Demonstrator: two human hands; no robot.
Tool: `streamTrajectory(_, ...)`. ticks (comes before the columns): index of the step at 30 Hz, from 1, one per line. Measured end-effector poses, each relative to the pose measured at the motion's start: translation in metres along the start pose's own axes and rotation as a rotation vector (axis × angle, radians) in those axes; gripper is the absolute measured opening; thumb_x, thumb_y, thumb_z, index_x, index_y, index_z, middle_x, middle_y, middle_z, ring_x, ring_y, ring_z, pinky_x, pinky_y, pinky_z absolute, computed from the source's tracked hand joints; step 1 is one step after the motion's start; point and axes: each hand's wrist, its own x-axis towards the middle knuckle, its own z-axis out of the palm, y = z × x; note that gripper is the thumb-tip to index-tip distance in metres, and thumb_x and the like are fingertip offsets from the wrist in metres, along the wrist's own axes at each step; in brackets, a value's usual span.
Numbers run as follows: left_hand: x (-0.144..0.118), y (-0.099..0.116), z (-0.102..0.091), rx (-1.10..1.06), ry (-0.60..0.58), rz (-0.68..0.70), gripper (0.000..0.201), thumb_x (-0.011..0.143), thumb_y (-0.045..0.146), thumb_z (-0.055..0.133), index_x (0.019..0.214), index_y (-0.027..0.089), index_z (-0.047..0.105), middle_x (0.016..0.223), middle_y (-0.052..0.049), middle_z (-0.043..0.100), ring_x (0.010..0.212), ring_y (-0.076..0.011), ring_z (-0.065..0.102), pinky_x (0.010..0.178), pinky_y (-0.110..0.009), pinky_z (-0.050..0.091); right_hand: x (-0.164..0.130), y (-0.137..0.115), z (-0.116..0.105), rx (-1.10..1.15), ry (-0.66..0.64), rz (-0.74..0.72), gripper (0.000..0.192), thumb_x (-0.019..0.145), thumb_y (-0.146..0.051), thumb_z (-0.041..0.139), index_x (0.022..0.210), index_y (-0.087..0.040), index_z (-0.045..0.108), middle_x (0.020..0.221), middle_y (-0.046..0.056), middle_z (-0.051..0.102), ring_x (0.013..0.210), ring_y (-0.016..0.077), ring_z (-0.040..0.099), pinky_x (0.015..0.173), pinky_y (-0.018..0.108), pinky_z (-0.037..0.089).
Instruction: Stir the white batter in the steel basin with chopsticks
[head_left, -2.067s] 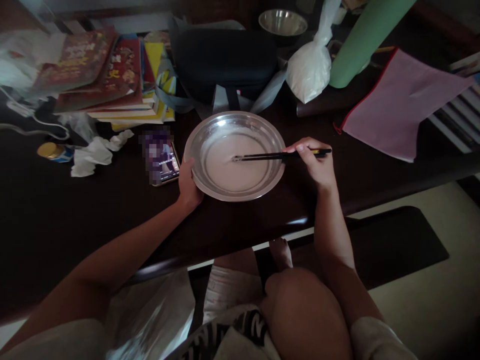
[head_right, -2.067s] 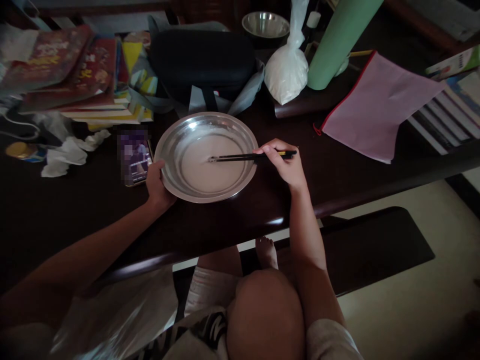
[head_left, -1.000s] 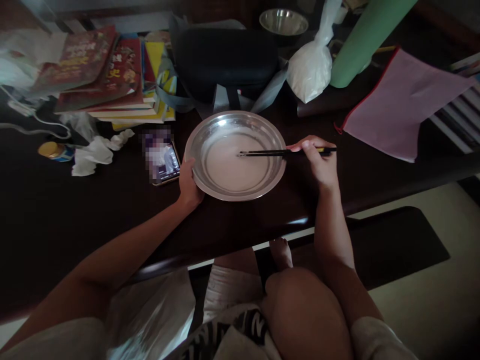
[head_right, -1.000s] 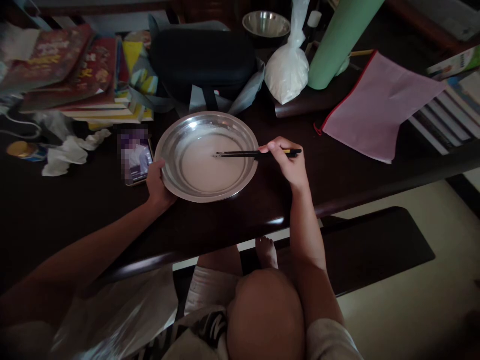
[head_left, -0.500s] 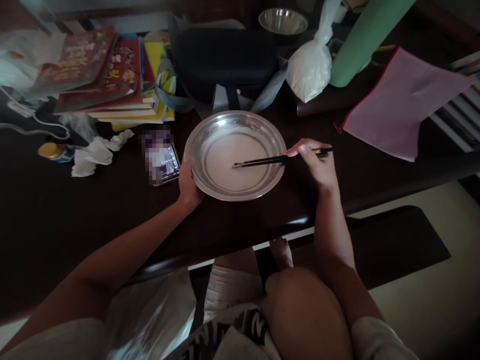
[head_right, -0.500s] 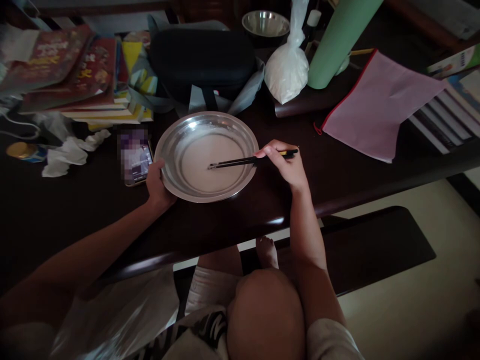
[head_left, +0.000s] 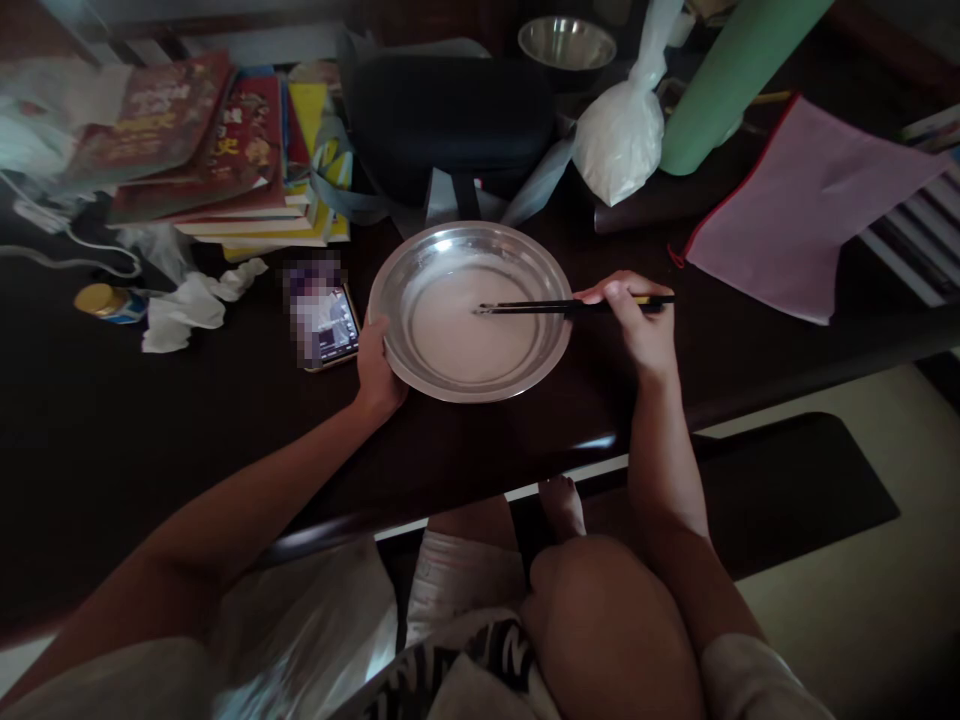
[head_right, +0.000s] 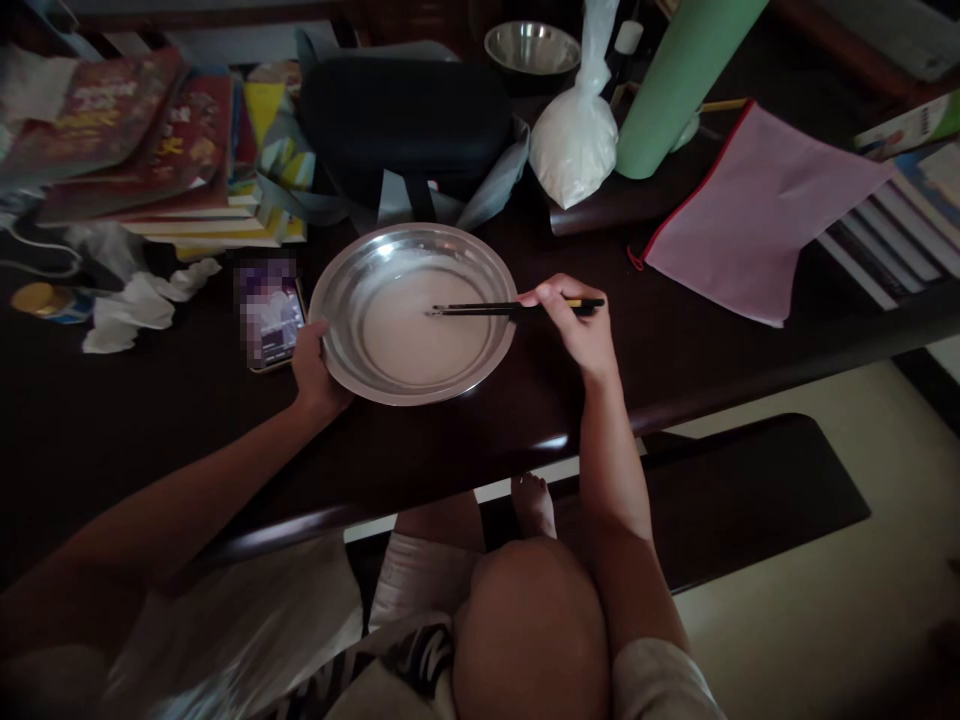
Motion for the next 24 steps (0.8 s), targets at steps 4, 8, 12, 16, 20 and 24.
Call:
streamTrajectory(4,0.0008,-0.0006,-0.0014,0.035,-0.009,0.000,0.022,0.081,0.041,0.073,0.076,0.027,0.058,0.077,-0.004,0.073,0.112,-0.0314,0.075,0.091,-0.037,0.066,-0.0005,0.0016,-0.0003,0.015,-0.045,0.017,0.044,0.094,-0.065,0.070,0.075,-0.026,0.079,0.076,0.000,0.080,0.080,0.0203,0.081,0.082,0.039,0.065)
streamTrajectory(8,0.0019,-0.0026,-0.0044,0.047,-0.028,0.032,0.031,0.079,0.042,0.077,0.072,0.027,0.050,0.076,-0.004,0.071,0.116,-0.0333,0.073,0.093,-0.038,0.066,-0.0004,0.0033,-0.0010,0.004,-0.068,-0.005,0.040,0.092,-0.066,0.073,0.079,-0.028,0.082,0.081,0.000,0.082,0.085,0.0204,0.082,0.084,0.039,0.066)
streamTrajectory(12,0.0015,-0.0023,-0.0036,0.016,-0.028,0.012,0.024,0.084,0.036,0.071,0.073,0.026,0.052,0.076,-0.004,0.071,0.116,-0.0313,0.073,0.097,-0.038,0.065,-0.0007,0.0038,-0.0020,0.023,0.010,-0.007,0.044,0.096,-0.064,0.068,0.073,-0.028,0.078,0.073,-0.001,0.079,0.077,0.0194,0.080,0.081,0.039,0.066)
streamTrajectory(16,0.0010,-0.0004,-0.0015,0.002,-0.035,0.000,0.019,0.085,0.033,0.070,0.076,0.025,0.055,0.078,-0.004,0.072,0.115,-0.0297,0.073,0.100,-0.038,0.063,-0.0001,0.0041,-0.0015,0.009,-0.116,-0.001,0.040,0.093,-0.065,0.072,0.080,-0.028,0.082,0.082,0.000,0.083,0.086,0.0205,0.082,0.084,0.039,0.066)
streamTrajectory(20,0.0006,-0.0004,-0.0005,-0.007,-0.029,0.016,0.017,0.085,0.029,0.068,0.076,0.025,0.054,0.072,-0.001,0.066,0.108,-0.0278,0.074,0.101,-0.037,0.061,0.0001,0.0046,-0.0015,0.017,0.006,-0.020,0.042,0.095,-0.064,0.070,0.077,-0.027,0.080,0.079,0.000,0.082,0.084,0.0205,0.082,0.085,0.039,0.066)
streamTrajectory(24,-0.0005,-0.0009,0.0009,-0.003,-0.022,0.040,0.020,0.090,0.029,0.064,0.075,0.025,0.051,0.077,-0.002,0.068,0.108,-0.0267,0.074,0.100,-0.039,0.061,-0.0002,0.0042,-0.0020,0.006,-0.060,0.007,0.043,0.095,-0.066,0.069,0.076,-0.029,0.080,0.078,0.000,0.082,0.081,0.0205,0.081,0.083,0.040,0.067)
